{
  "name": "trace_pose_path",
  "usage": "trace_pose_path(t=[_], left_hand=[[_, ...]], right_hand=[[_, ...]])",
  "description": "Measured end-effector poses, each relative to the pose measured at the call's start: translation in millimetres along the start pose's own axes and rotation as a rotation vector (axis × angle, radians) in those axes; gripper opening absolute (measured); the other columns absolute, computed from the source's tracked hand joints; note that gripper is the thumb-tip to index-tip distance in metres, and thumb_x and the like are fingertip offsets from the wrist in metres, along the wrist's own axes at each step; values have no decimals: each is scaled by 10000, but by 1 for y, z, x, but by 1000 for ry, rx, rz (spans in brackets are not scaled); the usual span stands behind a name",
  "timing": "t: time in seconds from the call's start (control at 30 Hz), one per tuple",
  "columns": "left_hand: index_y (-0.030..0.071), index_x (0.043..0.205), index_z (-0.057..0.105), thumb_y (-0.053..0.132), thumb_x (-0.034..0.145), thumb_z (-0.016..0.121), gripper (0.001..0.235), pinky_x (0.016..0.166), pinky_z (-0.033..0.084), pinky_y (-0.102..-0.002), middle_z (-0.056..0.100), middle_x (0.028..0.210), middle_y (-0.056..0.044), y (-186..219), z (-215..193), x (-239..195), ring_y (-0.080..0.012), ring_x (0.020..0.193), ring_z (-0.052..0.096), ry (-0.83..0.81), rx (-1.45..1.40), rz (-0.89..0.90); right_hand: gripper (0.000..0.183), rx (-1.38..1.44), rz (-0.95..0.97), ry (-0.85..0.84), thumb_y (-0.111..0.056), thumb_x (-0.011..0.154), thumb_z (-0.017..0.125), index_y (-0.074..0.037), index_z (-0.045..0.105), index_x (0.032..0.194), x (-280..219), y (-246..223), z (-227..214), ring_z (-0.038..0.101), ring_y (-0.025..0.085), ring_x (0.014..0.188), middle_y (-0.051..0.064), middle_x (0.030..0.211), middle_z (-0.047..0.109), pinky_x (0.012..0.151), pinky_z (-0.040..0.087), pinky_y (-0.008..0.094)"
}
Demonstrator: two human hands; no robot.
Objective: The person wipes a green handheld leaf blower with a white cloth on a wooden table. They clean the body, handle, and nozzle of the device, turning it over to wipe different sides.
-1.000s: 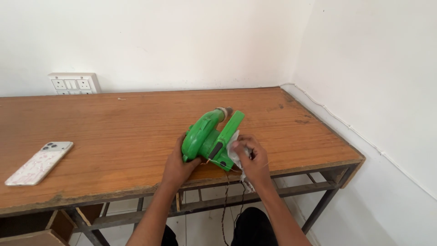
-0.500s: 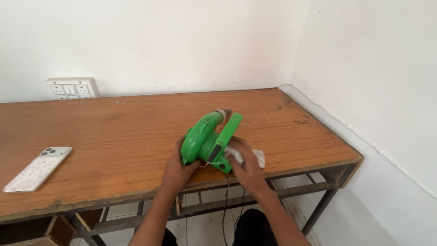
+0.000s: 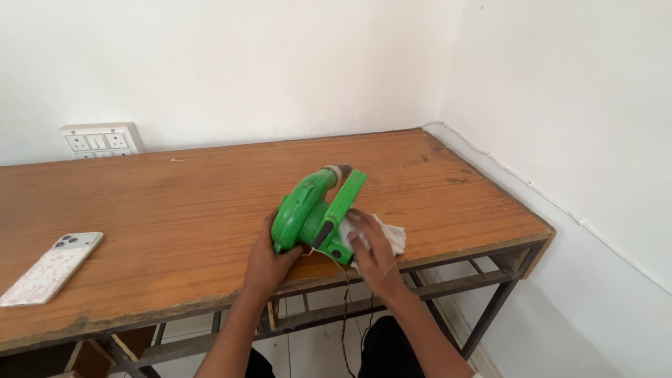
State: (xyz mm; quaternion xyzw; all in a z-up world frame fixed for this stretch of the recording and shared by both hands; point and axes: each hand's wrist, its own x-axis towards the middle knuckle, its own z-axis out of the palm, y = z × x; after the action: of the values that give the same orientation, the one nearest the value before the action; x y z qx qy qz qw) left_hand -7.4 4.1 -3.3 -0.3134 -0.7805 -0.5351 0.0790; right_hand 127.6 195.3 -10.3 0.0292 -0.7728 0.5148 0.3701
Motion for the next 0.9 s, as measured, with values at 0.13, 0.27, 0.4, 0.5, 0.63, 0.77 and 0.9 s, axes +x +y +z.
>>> trace_pose_path(t=[0.13,0.27,0.4,0.5,0.63,0.77,0.9], left_hand=[[170,1529,364,165,689,853,972,957,536,-456,678,1283,-218,1,-1,0,-382,1195,665,-2,-32,16],[179,1531,368,164,708,849,954,947,536,-458,688,1266,-213,8,-3,-1,-380,1180,672,-10,-14,-10],[178,1527,367,162,696,845,959,941,539,-455,694,1254,-211,10,-3,-1,-379,1169,678,-8,-30,-2],[152,1516,361,162,681,859,973,943,531,-462,666,1281,-228,-5,2,2,-394,1180,661,22,-28,61],[167,1524,379,197,705,857,948,941,534,-468,695,1243,-223,6,-1,-3,-393,1179,669,-4,11,-18],[165,1534,363,196,701,857,969,947,532,-470,679,1268,-224,5,-1,-3,-395,1181,663,-1,23,-25],[158,1521,375,190,682,853,966,938,542,-465,673,1285,-225,-2,0,0,-391,1182,664,14,-23,29]], right_hand=[[426,-230,-318,-28,-306,1123,473,5,599,1384,-4,-22,-1,477,352,1444,239,1512,520,1114,471,433],[398,-76,61,68,-239,1092,459,-23,572,1407,12,-26,5,579,326,1271,205,1352,629,1045,467,408],[392,-20,135,151,-230,1052,496,-31,591,1376,22,11,10,660,336,1154,212,1279,671,1000,537,433],[302,-314,-342,125,-194,1065,536,-35,609,1311,8,-21,14,643,335,1235,201,1322,664,1064,513,434],[282,-414,-466,124,-157,1085,547,9,615,1303,7,-20,12,571,403,1295,257,1350,622,1075,451,476],[317,-74,31,155,-179,1091,483,6,630,1301,23,-8,14,594,434,1065,270,1177,626,932,482,477],[287,-178,-154,177,-155,1055,507,14,624,1255,11,-18,22,615,356,1166,220,1231,647,992,492,435]])
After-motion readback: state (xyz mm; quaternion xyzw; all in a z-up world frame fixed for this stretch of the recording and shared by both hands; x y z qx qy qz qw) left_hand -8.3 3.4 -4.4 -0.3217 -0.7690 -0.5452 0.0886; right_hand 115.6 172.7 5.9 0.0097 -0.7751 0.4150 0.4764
